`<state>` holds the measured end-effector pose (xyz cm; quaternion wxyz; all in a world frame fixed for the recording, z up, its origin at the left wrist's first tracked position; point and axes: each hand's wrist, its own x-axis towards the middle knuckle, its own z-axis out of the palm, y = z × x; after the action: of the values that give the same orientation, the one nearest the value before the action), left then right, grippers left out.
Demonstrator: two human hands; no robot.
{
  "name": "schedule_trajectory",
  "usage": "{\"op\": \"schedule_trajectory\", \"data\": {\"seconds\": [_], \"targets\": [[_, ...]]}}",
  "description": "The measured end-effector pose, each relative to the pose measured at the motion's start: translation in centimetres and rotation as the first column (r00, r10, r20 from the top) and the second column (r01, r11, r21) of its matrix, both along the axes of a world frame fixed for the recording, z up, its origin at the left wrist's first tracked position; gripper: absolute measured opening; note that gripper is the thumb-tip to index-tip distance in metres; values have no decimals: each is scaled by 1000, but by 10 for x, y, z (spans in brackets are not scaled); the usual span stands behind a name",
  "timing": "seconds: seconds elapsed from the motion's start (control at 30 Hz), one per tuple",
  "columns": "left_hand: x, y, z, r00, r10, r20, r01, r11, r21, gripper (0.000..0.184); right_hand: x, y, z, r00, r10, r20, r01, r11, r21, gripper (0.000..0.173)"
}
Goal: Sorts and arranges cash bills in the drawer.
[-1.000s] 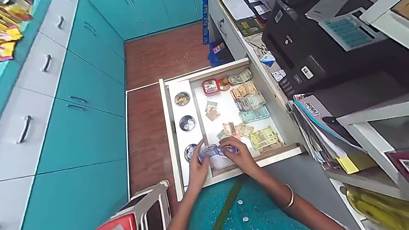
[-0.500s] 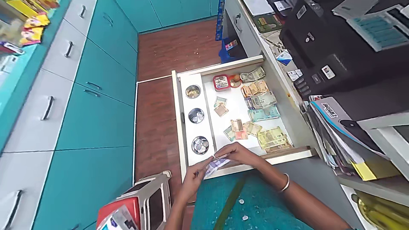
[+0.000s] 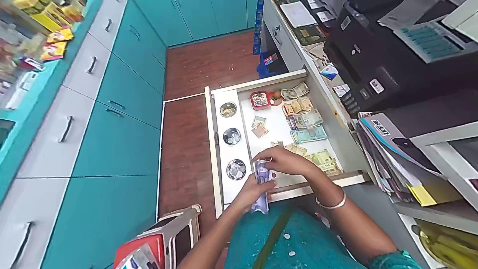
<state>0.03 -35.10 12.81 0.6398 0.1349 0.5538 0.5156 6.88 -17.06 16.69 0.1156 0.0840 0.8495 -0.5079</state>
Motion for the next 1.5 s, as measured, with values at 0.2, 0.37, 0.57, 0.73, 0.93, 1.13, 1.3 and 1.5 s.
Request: {"op": "schedule_trajectory", "data": {"seconds": [0.2, 0.37, 0.57, 0.73, 0.93, 1.13, 1.3, 1.5], "targets": [[19, 6, -8, 965, 191, 180, -194, 981, -1, 12, 38, -6, -3, 995, -6, -95, 8, 1000, 25, 51], [16, 12, -6, 930, 326, 167, -328, 945, -20, 13, 48, -8, -17, 896, -441, -51, 438, 897, -55, 58], [-5, 47, -10, 679, 734, 4, -732, 677, -77, 21, 43, -50, -47, 806, -592, 25, 575, 771, -273, 27], [-24, 61, -10, 552, 812, 187, -816, 573, -78, 16, 33, -56, -55, 765, -627, -146, 561, 761, -327, 25], [-45, 66, -18, 418, 732, 538, -840, 537, -77, 60, 36, -72, -74, 712, -218, -667, 466, 858, 216, 24], [-57, 69, -20, 430, 650, 626, -812, 581, -45, 65, 30, -61, -74, 679, -331, -656, 507, 857, 93, 20], [-59, 77, -12, 515, 639, 572, -800, 598, 51, 64, 31, -56, -65, 763, -288, -578, 469, 862, 191, 26], [-35, 95, -8, 691, 707, 151, -720, 691, 57, 37, 25, -50, -59, 733, -364, -575, 606, 733, 308, 33]]}}
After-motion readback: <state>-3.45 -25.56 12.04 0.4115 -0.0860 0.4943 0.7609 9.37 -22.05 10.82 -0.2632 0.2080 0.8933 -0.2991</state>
